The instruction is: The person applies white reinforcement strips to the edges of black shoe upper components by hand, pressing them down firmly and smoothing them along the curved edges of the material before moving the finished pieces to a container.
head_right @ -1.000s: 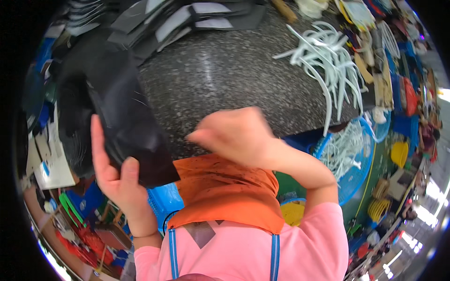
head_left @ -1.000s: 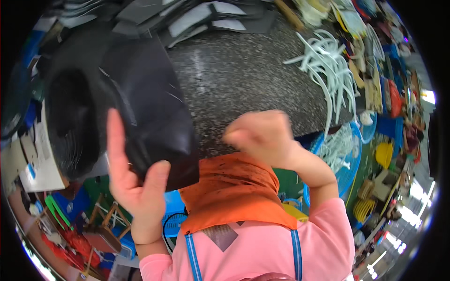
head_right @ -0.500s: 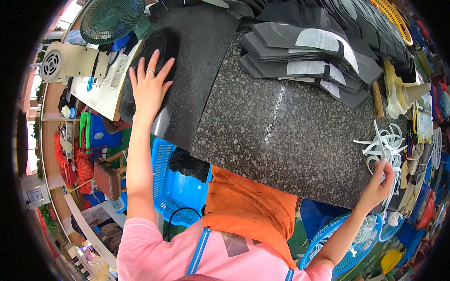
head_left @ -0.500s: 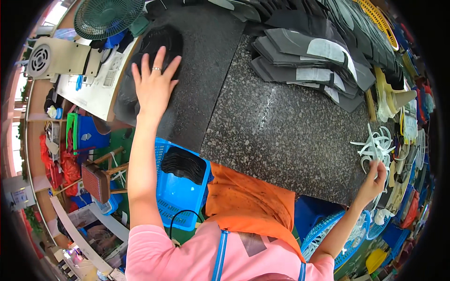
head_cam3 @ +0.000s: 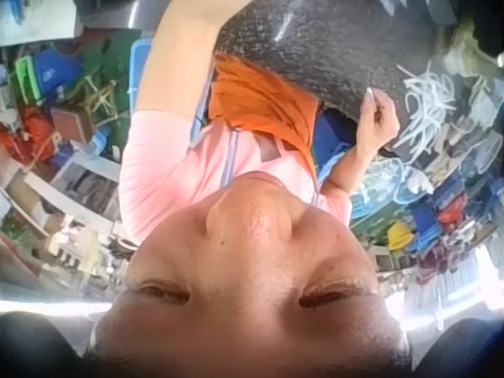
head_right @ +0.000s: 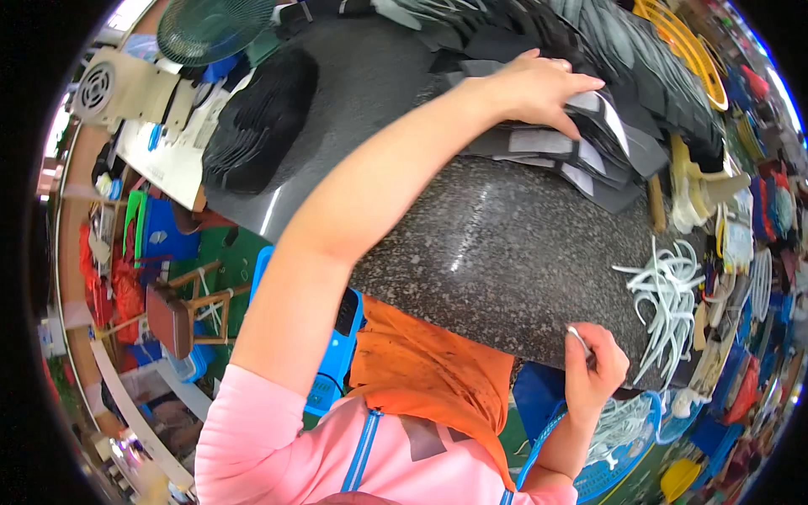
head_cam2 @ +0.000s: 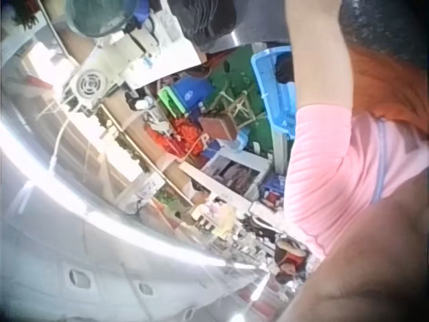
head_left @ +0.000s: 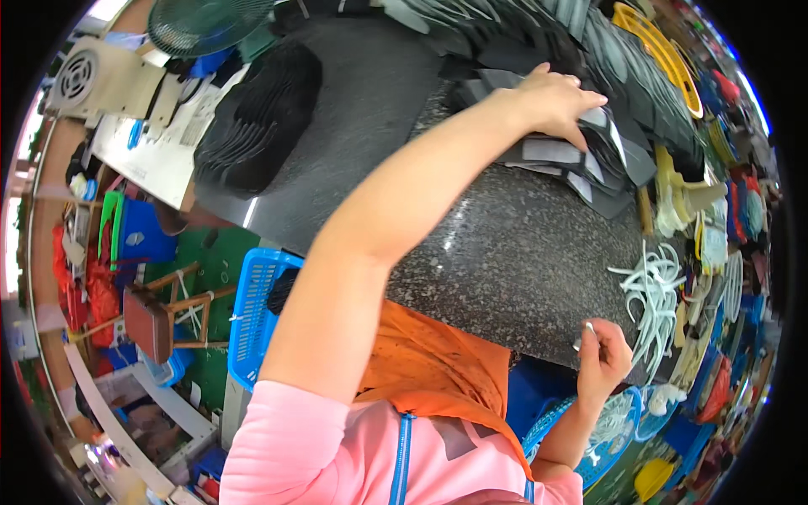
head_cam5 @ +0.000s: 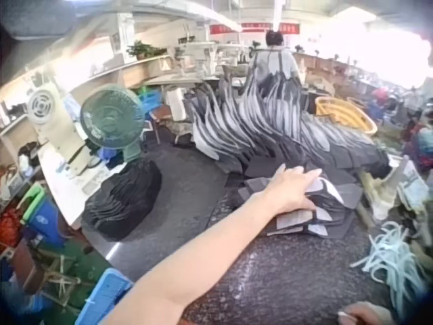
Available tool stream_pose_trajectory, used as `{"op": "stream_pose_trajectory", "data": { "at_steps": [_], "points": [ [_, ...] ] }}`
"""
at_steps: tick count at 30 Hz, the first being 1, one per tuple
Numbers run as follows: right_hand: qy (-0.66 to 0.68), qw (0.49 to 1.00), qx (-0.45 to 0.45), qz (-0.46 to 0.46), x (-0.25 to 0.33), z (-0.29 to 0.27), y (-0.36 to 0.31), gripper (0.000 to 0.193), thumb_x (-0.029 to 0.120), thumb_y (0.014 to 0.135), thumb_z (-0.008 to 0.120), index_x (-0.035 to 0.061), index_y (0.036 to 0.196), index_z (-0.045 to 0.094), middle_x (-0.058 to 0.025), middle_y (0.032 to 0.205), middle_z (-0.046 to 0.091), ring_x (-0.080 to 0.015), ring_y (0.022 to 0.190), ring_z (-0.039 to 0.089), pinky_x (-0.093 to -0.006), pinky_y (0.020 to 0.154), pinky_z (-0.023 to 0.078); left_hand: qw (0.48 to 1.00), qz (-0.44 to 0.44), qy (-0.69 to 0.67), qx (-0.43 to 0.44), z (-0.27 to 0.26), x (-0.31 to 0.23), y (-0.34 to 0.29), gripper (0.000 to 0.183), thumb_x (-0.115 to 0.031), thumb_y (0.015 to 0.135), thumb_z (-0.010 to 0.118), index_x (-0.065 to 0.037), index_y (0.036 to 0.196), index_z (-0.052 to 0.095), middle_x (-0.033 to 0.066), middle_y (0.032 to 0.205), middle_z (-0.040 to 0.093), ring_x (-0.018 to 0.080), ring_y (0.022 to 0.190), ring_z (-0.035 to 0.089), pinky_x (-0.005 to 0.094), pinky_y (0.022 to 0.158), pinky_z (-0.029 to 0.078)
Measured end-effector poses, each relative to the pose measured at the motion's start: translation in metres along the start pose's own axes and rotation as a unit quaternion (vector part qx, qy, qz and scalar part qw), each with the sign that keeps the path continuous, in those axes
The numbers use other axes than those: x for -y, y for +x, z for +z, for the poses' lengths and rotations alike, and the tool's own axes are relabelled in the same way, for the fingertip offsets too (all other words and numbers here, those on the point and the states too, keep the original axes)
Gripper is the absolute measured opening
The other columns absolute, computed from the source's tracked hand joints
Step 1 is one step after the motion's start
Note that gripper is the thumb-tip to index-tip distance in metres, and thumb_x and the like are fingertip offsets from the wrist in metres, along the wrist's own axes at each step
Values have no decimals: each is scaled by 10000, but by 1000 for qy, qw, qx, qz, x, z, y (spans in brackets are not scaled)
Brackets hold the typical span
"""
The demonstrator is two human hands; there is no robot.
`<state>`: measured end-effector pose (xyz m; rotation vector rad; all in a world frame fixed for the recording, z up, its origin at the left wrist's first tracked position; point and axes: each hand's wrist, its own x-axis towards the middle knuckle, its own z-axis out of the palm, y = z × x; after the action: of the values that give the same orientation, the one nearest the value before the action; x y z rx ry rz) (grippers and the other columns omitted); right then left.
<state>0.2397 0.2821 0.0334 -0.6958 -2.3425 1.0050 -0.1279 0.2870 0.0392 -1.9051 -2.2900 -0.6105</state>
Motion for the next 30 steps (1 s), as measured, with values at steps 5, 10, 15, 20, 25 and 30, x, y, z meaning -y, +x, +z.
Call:
{"op": "stream_pose_trajectory", "data": {
  "at_steps": [5,10,15,20,25,30],
  "points": [
    [-19,999,34,-34,10,3,11,76,10,797,731,24,861,693,-77,772,696,-153,601,621,-270,551,455,981,8,26,-194,-19,-30,-46,704,-190,778,786,-203,1423,505,137,1118,677,309,1072,641,432,952,481],
    [-14,998,28,-54,1,-3,10,81,24,805,743,30,873,698,-78,769,695,-171,590,625,-274,538,458,958,20,79,-276,-19,-49,-145,723,-125,680,832,-240,1357,609,149,1282,583,331,1154,577,483,1055,424],
    [19,989,88,-116,17,11,24,119,24,804,753,38,905,693,-90,767,692,-207,600,646,-296,545,483,974,-104,-151,-136,-5,-31,-170,737,-128,716,838,-183,1403,577,144,1341,566,332,1213,549,412,1038,423],
    [-14,994,-23,-102,20,3,10,107,12,802,738,37,894,691,-85,752,687,-189,587,632,-290,537,467,962,-133,-104,-212,-53,-76,-186,726,-39,663,813,-92,1355,602,146,1308,581,345,1172,588,376,989,468],
    [-4,986,119,-116,34,17,9,118,63,798,763,57,872,671,-88,710,661,-235,577,636,-341,519,480,993,-63,-102,-21,-12,-143,-259,681,-270,641,870,-170,1279,654,169,1288,577,360,1125,575,520,942,459],
    [91,946,261,-168,48,58,13,155,129,790,790,82,850,654,-56,703,636,-257,573,632,-358,490,470,884,-201,-407,-113,-33,-167,-278,427,-182,738,852,-85,1121,689,114,1101,678,301,1019,636,427,864,506]
  ]
}}
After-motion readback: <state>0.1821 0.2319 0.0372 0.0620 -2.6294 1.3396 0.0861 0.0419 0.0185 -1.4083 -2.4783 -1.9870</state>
